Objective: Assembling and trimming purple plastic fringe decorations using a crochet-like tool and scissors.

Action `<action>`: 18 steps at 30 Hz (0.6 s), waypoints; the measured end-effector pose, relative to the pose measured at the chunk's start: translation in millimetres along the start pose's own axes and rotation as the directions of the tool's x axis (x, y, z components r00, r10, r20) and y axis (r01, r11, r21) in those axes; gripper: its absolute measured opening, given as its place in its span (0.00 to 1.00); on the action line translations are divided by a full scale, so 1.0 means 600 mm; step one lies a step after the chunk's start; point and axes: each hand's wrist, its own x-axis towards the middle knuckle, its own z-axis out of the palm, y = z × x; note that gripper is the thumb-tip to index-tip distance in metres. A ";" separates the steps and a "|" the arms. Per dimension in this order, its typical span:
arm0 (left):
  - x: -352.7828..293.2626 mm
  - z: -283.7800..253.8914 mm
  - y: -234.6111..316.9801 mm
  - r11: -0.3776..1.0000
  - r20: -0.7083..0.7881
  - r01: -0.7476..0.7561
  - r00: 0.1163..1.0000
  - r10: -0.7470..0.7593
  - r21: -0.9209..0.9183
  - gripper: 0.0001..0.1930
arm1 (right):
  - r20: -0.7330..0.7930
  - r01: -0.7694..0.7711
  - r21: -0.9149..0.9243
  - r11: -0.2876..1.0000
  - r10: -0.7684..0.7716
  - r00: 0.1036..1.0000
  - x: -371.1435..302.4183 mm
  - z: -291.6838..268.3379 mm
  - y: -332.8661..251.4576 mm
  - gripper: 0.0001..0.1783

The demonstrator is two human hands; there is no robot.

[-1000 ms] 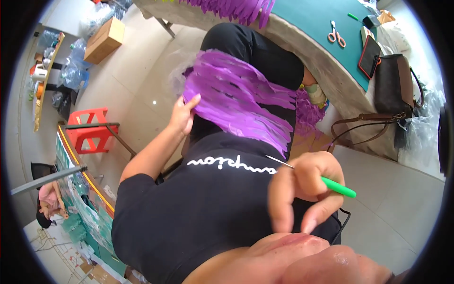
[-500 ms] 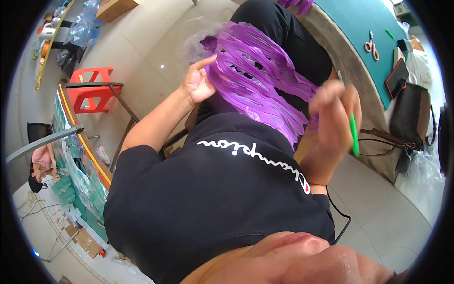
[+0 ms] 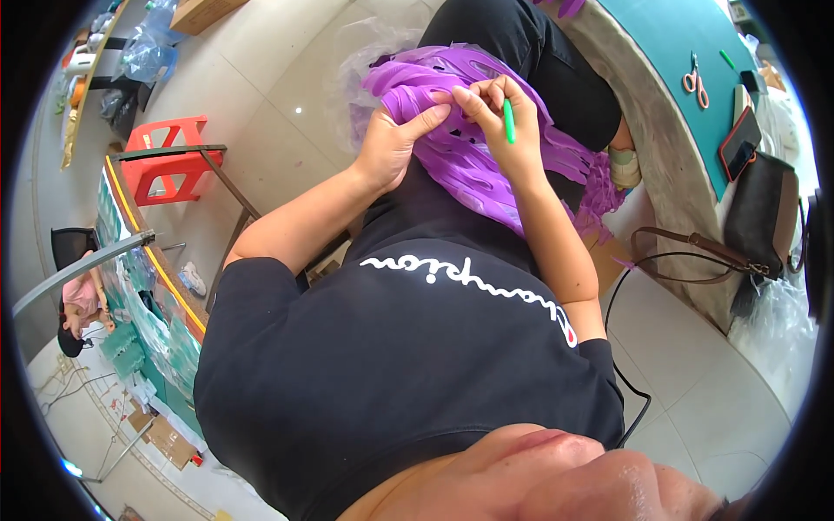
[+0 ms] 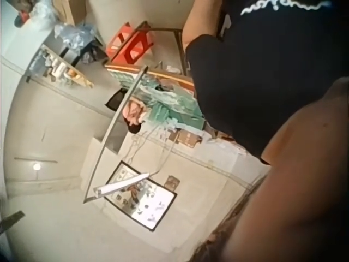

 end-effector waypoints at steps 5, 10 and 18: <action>-0.001 -0.010 -0.001 0.985 -0.016 0.109 0.994 -0.112 -0.131 0.10 | 0.046 -0.042 0.277 0.960 0.031 0.998 -0.012 -0.010 0.003 0.16; 0.001 -0.003 0.016 0.950 0.030 0.203 0.979 -0.202 -0.236 0.12 | -0.081 0.170 0.044 0.985 -0.166 0.983 -0.018 -0.009 -0.004 0.17; 0.034 -0.042 0.003 0.947 -0.147 0.275 0.943 -0.300 -0.168 0.12 | -0.213 0.120 -0.681 0.722 -0.352 0.911 -0.010 -0.187 0.016 0.18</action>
